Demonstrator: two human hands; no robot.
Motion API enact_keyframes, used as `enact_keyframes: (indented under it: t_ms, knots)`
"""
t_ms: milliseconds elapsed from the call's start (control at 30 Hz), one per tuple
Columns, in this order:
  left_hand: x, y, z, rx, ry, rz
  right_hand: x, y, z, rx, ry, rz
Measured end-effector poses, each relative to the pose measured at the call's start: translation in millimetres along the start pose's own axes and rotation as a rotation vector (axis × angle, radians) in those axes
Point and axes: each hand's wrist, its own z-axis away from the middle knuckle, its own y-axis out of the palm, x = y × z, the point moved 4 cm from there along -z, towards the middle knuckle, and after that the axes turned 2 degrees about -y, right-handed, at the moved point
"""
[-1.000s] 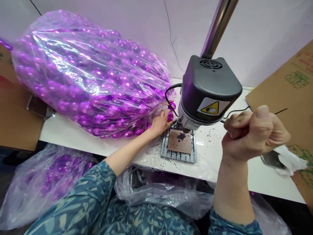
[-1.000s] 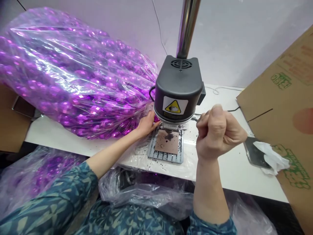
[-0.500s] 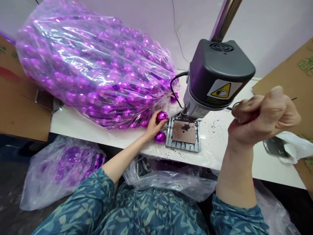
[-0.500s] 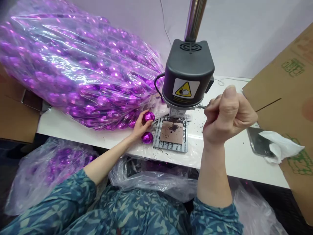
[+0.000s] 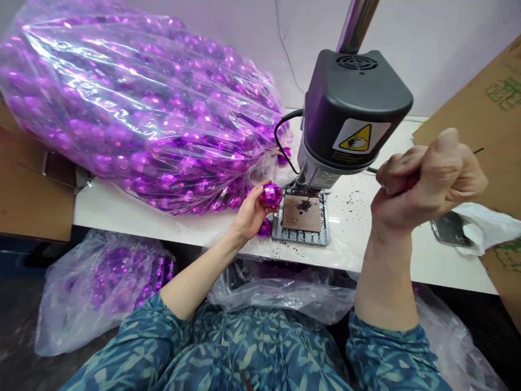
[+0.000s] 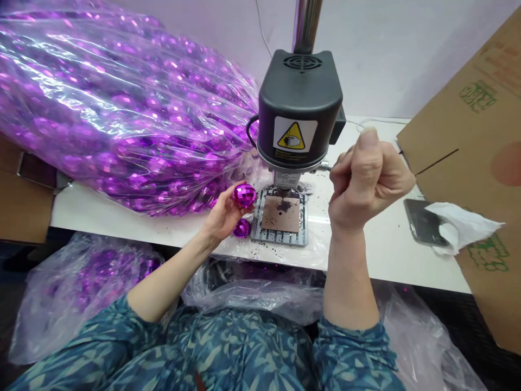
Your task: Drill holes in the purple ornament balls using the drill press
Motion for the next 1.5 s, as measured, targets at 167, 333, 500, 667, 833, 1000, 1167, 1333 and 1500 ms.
enact_keyframes:
  t_ms: [167, 333, 500, 667, 833, 1000, 1167, 1333, 1500]
  knots:
    - [11.1, 22.2, 7.1, 0.105, -0.250, 0.160, 0.3, -2.7, 1.9, 0.004, 0.019, 0.030]
    - [27.4, 34.0, 2.5, 0.032, -0.142, -0.018, 4.5, -4.9, 4.5, 0.051, 0.055, 0.132]
    - [35.3, 41.6, -4.4, -0.039, 0.023, -0.302, 6.3, -4.3, 5.6, 0.041, 0.089, 0.259]
    - [26.5, 37.0, -6.0, -0.049, 0.360, -0.706, 5.0, -3.5, 5.3, 0.062, 0.055, 0.157]
    - [22.5, 34.2, 6.7, -0.139, 0.508, -0.744, 5.9, -2.7, 6.2, 0.053, 0.073, 0.146]
    - [43.3, 41.2, 23.9, -0.166, 0.215, -0.374, 9.0, -2.8, 7.5, 0.056, 0.091, 0.278]
    - [53.6, 46.4, 20.5, -0.105, 0.056, -0.175, 9.4, -3.4, 8.2, 0.065, 0.106, 0.319]
    - [50.7, 43.1, 8.9, -0.093, 0.037, -0.294, 7.4, -3.7, 8.5, 0.056, 0.096, 0.287]
    - [54.4, 41.9, 1.7, -0.044, 0.060, -0.351, 7.0, -3.6, 9.8, 0.053, 0.075, 0.210]
